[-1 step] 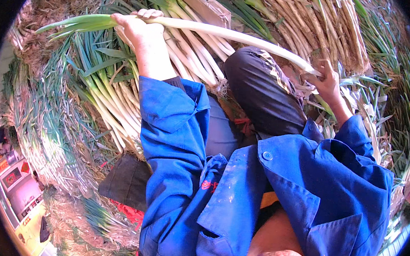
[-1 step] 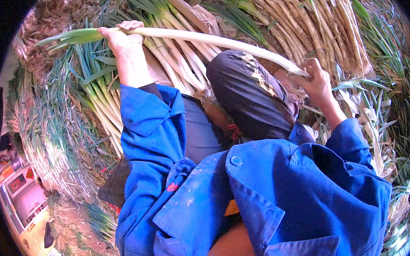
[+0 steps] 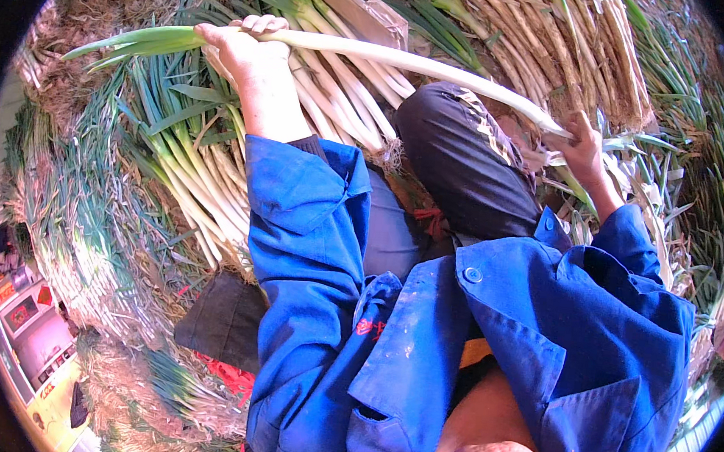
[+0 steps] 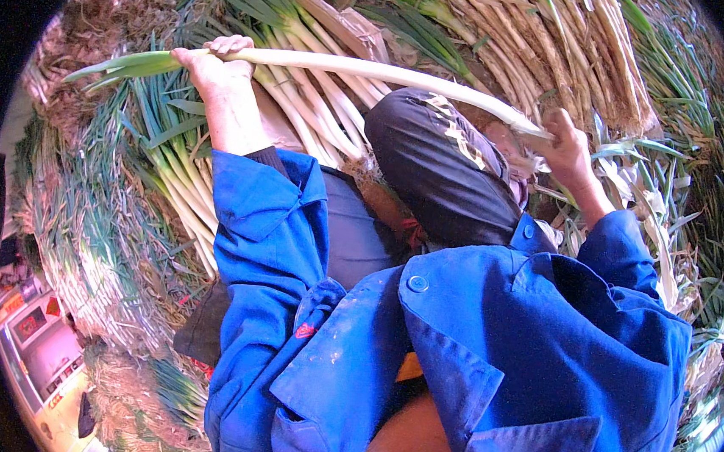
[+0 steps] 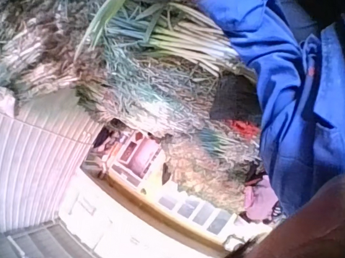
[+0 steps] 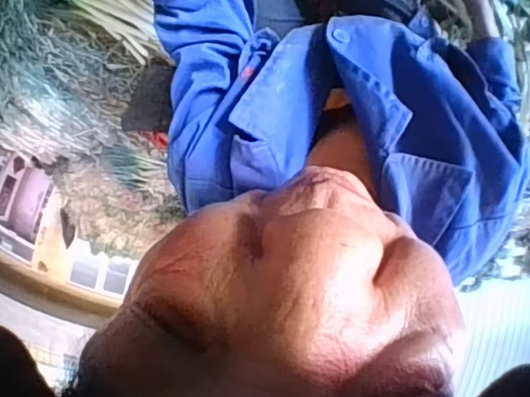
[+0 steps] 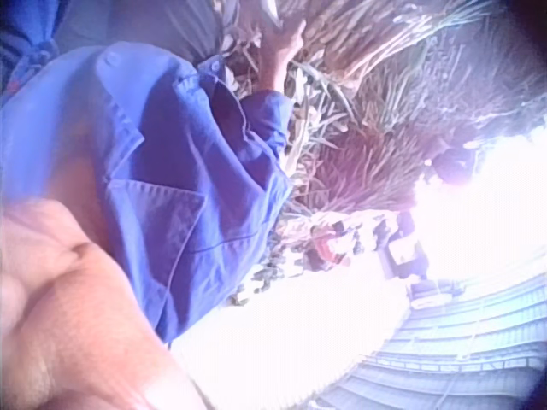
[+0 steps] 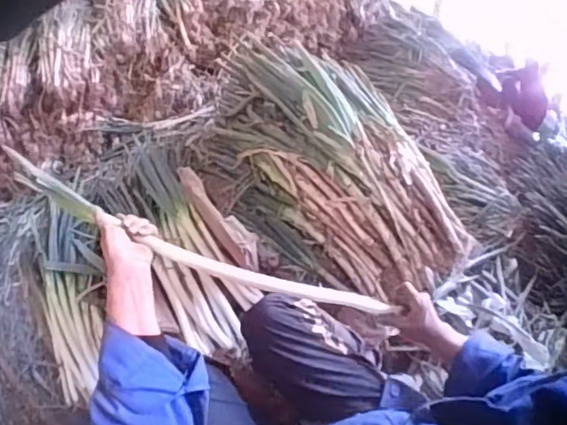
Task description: The person sits on the ground and trims the outer layers and roots of green onions by hand. They handle the onions one at a time, peeling away dry layers and discarding the trimmings onto the surrounding pile.
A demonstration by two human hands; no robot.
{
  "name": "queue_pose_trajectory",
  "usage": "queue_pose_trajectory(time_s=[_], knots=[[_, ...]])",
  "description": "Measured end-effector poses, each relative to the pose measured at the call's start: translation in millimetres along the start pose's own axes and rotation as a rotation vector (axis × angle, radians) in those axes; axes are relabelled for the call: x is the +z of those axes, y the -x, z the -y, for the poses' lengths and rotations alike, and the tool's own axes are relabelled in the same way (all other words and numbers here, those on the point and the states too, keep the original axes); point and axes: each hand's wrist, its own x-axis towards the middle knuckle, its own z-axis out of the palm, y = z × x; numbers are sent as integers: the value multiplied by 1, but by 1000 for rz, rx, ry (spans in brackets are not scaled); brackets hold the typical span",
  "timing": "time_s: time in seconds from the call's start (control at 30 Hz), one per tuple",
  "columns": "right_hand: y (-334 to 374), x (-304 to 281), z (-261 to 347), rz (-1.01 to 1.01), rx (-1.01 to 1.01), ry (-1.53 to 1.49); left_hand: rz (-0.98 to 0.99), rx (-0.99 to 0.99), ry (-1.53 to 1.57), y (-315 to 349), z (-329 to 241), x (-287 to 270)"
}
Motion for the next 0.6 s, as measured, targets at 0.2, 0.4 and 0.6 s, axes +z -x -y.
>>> queue_pose_trajectory(time_s=[0.2,0.4,0.6], knots=[[33,-38,-206,-58,287,752,253,105,60,13,-28,-11],[-15,-23,-15,-94,-118,292,259,2,-33,16,3,13],[6,39,103,147,-186,2,109,282,-195,15,14,10]])
